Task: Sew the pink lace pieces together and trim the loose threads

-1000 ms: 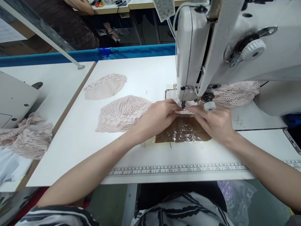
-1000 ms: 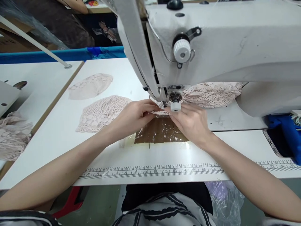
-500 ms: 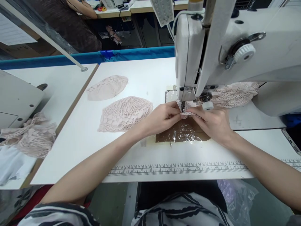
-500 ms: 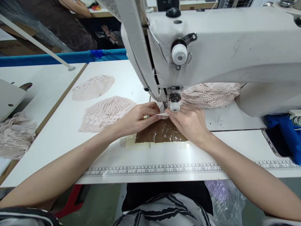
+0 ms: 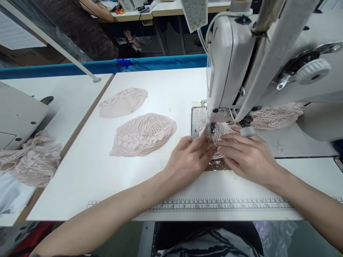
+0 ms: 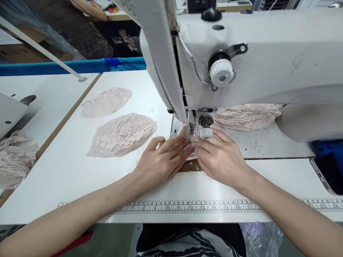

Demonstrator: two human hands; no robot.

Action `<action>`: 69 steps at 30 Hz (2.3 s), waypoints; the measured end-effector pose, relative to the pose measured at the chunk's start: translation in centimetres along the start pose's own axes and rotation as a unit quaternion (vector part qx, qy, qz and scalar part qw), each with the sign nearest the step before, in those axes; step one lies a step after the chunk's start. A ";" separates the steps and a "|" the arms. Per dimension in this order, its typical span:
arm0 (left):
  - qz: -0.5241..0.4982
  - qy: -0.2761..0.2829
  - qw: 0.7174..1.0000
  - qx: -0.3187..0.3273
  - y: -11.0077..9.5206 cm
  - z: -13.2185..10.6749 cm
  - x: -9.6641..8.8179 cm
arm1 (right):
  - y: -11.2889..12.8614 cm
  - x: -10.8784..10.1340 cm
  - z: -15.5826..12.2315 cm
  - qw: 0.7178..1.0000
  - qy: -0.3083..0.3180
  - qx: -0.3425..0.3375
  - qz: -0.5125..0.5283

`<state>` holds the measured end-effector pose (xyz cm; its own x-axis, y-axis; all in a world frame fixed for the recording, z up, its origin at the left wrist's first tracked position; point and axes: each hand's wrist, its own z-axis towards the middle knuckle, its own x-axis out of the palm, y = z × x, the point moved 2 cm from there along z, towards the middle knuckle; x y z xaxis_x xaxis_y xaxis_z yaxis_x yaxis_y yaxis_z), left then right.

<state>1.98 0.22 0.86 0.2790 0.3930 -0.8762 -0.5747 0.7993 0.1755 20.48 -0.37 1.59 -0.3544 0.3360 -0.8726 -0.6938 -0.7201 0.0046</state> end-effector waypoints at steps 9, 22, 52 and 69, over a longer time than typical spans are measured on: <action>-0.021 0.016 1.000 0.000 0.5 0.1 0.0 | 0.2 -0.2 0.2 1.000 0.005 -0.003 -0.016; -0.024 0.028 0.999 -0.016 1.7 0.7 0.6 | -0.4 0.4 0.7 0.999 -0.004 0.003 -0.040; -0.041 0.028 0.998 -0.033 1.6 0.4 0.6 | -1.1 1.1 0.3 0.999 -0.007 -0.016 -0.030; -0.020 0.010 0.999 -0.027 1.8 0.6 0.6 | -0.9 0.9 0.2 0.998 -0.006 -0.020 -0.066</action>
<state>1.56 2.18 0.98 0.2878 0.3519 -0.8907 -0.6039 0.7885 0.1164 20.65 0.76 0.90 -0.2689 0.4365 -0.8586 -0.7092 -0.6929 -0.1301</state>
